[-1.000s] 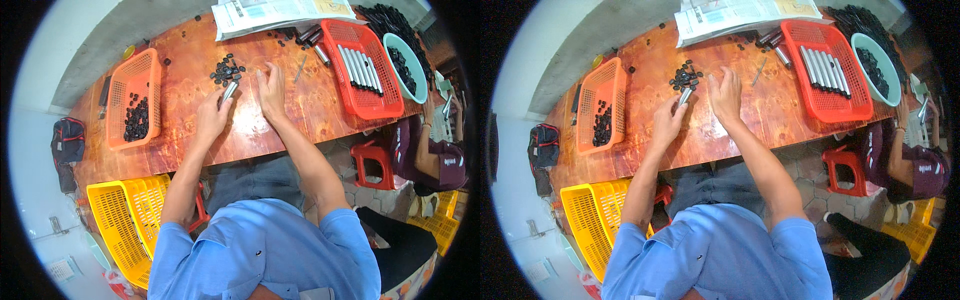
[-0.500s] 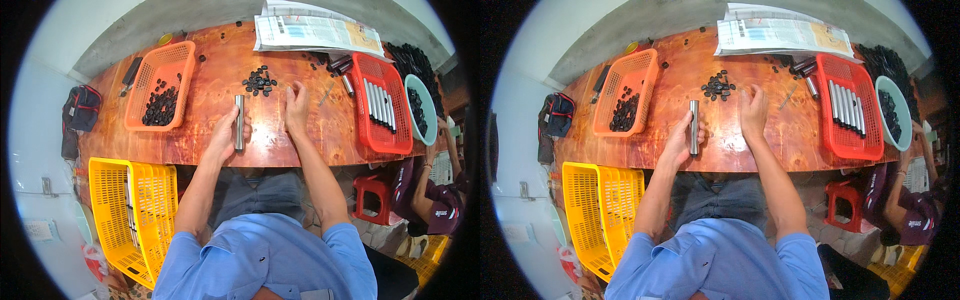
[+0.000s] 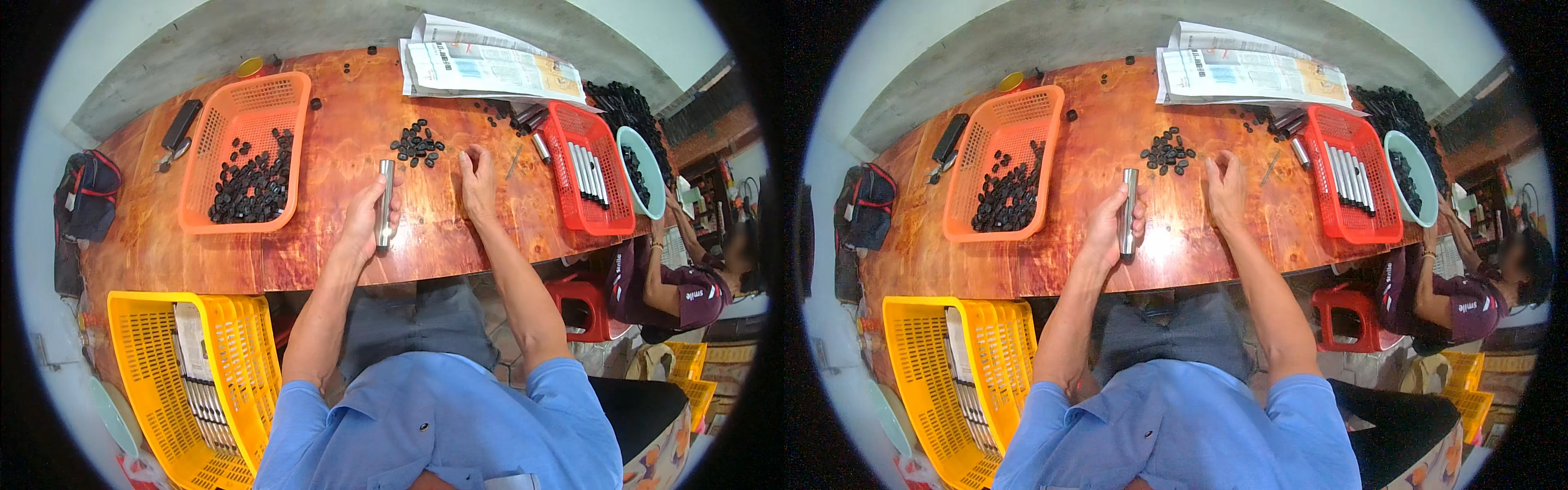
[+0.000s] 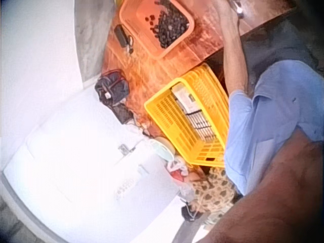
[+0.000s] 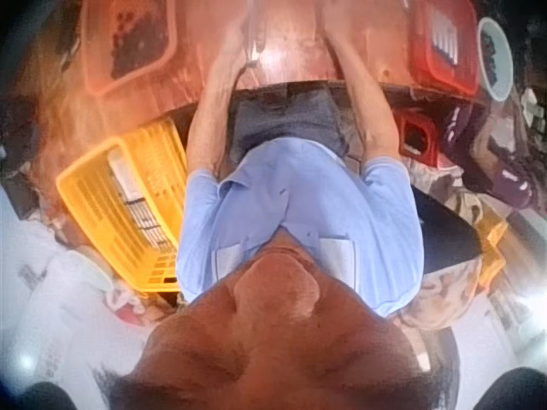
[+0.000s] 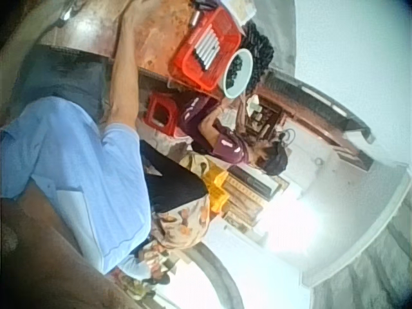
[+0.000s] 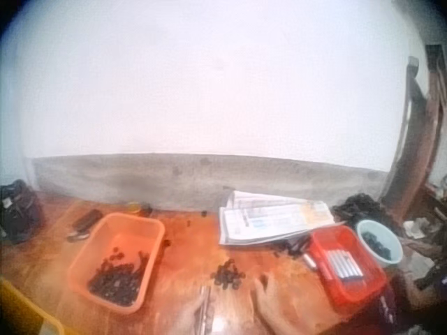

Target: The person repeatedly picks small black circular pieces from a table and inserts them into a silver cylindrical tube, then places the tube into a red basket. The person continues this process throughout the clip.

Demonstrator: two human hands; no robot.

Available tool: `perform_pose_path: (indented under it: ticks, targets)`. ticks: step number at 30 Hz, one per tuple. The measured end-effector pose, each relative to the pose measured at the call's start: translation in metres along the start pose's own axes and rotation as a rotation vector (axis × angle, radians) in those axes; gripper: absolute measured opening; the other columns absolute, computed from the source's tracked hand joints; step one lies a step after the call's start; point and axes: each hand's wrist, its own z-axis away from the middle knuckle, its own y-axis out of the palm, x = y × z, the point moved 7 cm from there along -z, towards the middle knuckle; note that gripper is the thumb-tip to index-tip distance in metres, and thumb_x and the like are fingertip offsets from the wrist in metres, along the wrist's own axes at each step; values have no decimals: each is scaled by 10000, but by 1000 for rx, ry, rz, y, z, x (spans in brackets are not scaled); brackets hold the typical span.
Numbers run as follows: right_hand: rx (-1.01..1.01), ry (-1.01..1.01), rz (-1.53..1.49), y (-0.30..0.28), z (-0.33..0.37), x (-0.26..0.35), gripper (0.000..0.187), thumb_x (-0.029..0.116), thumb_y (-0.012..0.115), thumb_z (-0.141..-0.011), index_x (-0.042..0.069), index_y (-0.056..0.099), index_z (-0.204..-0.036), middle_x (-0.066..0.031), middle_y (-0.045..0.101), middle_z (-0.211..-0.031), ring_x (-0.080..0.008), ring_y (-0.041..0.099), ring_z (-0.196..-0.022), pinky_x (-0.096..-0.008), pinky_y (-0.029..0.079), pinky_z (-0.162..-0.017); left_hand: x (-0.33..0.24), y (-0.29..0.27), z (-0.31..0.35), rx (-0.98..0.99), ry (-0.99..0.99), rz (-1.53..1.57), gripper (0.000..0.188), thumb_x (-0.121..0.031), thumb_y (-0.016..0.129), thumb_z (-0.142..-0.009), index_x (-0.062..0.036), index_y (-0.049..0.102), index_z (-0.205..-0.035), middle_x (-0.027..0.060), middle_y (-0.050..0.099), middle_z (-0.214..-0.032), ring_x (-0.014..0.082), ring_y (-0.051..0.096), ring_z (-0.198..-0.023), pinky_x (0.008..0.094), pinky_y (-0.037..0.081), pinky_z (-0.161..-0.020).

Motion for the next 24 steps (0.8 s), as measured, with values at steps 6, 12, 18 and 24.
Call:
perform_pose_path:
  ticks: [6, 12, 18, 24]
  targets:
    - [-38, -27, 28, 3, 1, 1, 571, 412, 608, -986, -37, 530, -1330, -220, 609, -1218, -337, 575, -1165, -432, 447, -1011, -7, -3, 3, 57, 55, -127, 405, -399, 470, -1084, -16, 568, -1174, 28, 563, -732, 146, 546, -576, 275, 449, -507]
    - [-43, -44, 40, 6, 0, -3, 586, 412, 623, -969, -37, 526, -1333, -240, 595, -1245, -360, 565, -1173, -441, 438, -1021, -10, -11, -1, 126, -11, 127, 466, -447, 459, -1082, -30, 563, -1262, 40, 596, -749, 144, 574, -557, 292, 463, -475]
    - [-48, -52, 69, 2, 2, 10, 539, 387, 634, -961, -30, 554, -1292, -235, 624, -1204, -376, 582, -1146, -454, 444, -1010, -9, -12, -5, 203, -43, 217, 450, -409, 406, -1068, -26, 562, -1245, 70, 557, -769, 198, 565, -616, 333, 478, -547]
    - [-52, -64, 54, -1, 3, 9, 512, 382, 618, -967, -37, 564, -1256, -240, 631, -1183, -381, 597, -1118, -462, 449, -990, -6, -10, -4, 136, -16, 183, 401, -423, 407, -1093, -65, 554, -1197, 55, 559, -786, 183, 573, -631, 321, 478, -564]
